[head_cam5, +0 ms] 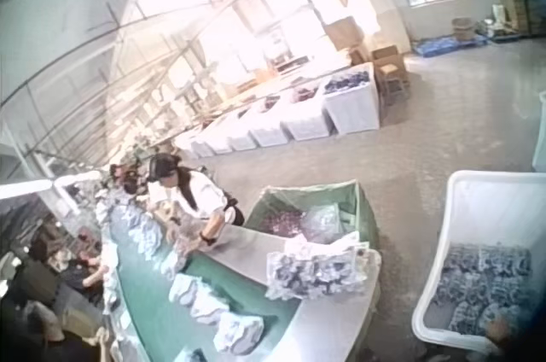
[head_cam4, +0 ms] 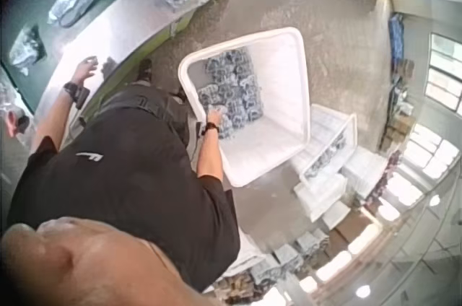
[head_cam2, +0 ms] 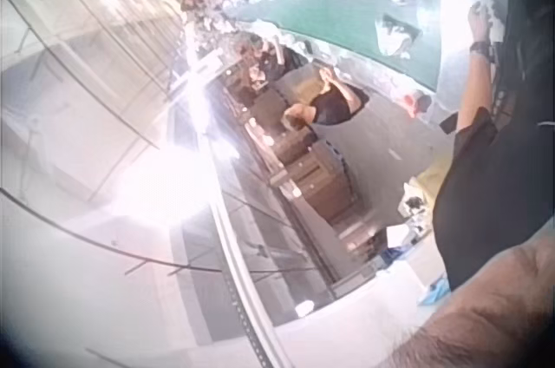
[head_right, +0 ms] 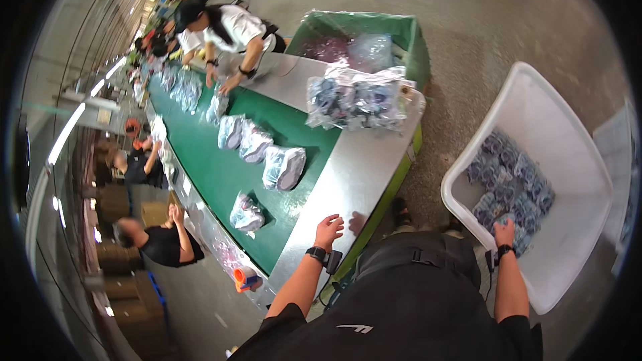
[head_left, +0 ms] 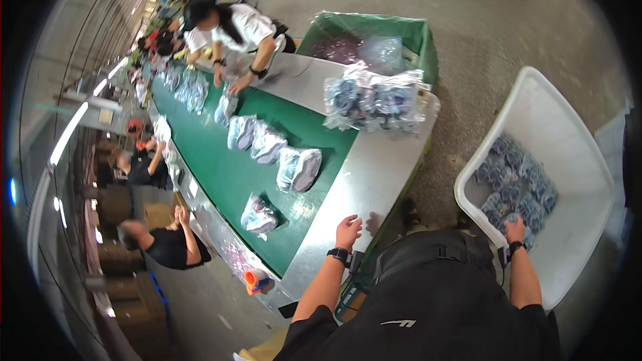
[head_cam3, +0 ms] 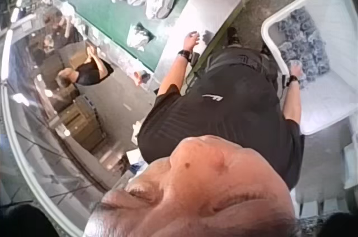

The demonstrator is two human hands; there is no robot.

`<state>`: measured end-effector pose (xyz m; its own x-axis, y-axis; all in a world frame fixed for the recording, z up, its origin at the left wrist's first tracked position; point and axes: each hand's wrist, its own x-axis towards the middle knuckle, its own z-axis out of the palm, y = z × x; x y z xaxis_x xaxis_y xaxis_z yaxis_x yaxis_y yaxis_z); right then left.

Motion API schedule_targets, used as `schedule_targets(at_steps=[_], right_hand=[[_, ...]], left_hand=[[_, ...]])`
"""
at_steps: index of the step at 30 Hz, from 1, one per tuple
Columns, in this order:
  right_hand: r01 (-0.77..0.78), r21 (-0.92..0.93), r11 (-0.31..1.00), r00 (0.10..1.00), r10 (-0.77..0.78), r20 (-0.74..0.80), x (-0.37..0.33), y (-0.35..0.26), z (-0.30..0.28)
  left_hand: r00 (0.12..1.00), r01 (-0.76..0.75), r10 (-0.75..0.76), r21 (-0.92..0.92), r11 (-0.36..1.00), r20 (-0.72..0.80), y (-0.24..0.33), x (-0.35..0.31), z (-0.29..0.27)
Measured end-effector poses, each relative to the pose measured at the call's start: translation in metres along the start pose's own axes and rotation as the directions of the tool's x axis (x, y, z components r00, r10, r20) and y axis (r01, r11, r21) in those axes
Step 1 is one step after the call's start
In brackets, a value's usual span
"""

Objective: The person carries an empty white bin to a conveyor belt and repeatedly picks up packaged footwear, placing them into the bin. The person continues filling the bin with packaged footwear from the conveyor.

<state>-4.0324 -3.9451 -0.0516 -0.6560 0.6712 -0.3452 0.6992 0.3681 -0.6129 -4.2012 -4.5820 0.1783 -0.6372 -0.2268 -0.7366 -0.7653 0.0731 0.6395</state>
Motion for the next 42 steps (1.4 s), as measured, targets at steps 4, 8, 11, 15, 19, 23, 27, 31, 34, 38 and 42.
schedule_targets(at_steps=[4, 8, 11, 15, 19, 23, 27, 31, 34, 38, 42], right_hand=[[-0.253, 0.103, 0.962, 0.96, 0.236, 0.153, -0.018, -0.029, 0.011], [-0.312, 0.053, 0.949, 0.936, 0.297, 0.187, -0.04, -0.108, 0.007], [-0.255, 0.065, 0.965, 0.952, 0.238, 0.19, -0.048, -0.157, 0.005], [-0.182, 0.139, 0.973, 0.969, 0.154, 0.193, -0.055, -0.204, 0.006], [-0.114, 0.09, 0.989, 0.976, 0.095, 0.195, -0.068, -0.242, 0.009], [-0.006, -0.025, 1.0, 0.967, 0.012, 0.254, -0.083, -0.26, 0.009], [-0.077, -0.052, 0.996, 0.948, 0.09, 0.306, -0.088, -0.258, 0.003], [-0.07, -0.064, 0.996, 0.946, 0.086, 0.312, -0.091, -0.247, 0.001], [-0.103, -0.077, 0.992, 0.951, 0.121, 0.286, -0.09, -0.243, 0.006], [0.104, -0.215, 0.971, 0.948, -0.032, 0.317, -0.08, -0.258, 0.021], [0.274, -0.241, 0.931, 0.904, -0.164, 0.395, -0.078, -0.321, 0.058]], left_hand=[[0.993, -0.036, 0.032, -0.03, 0.999, -0.109, -0.006, 0.043, -0.055], [0.954, -0.143, 0.158, 0.075, 0.987, -0.254, -0.001, 0.08, -0.114], [0.83, -0.259, 0.352, 0.258, 0.931, -0.433, 0.022, 0.112, -0.149], [0.681, -0.313, 0.555, 0.496, 0.81, -0.477, 0.073, 0.15, -0.189], [0.684, -0.287, 0.57, 0.551, 0.784, -0.455, 0.121, 0.187, -0.2], [0.84, -0.082, 0.413, 0.669, 0.739, -0.352, 0.128, 0.21, -0.208], [0.936, -0.167, 0.284, 0.448, 0.878, -0.208, 0.094, 0.216, -0.201], [0.842, -0.367, 0.43, 0.236, 0.9, -0.327, 0.062, 0.18, -0.159], [0.569, -0.592, 0.666, 0.322, 0.739, -0.482, 0.054, 0.133, -0.131], [0.54, -0.717, 0.783, 0.318, 0.62, -0.309, 0.025, 0.062, -0.107], [0.584, -0.629, 0.791, 0.515, 0.583, -0.182, -0.017, 0.028, -0.098]])
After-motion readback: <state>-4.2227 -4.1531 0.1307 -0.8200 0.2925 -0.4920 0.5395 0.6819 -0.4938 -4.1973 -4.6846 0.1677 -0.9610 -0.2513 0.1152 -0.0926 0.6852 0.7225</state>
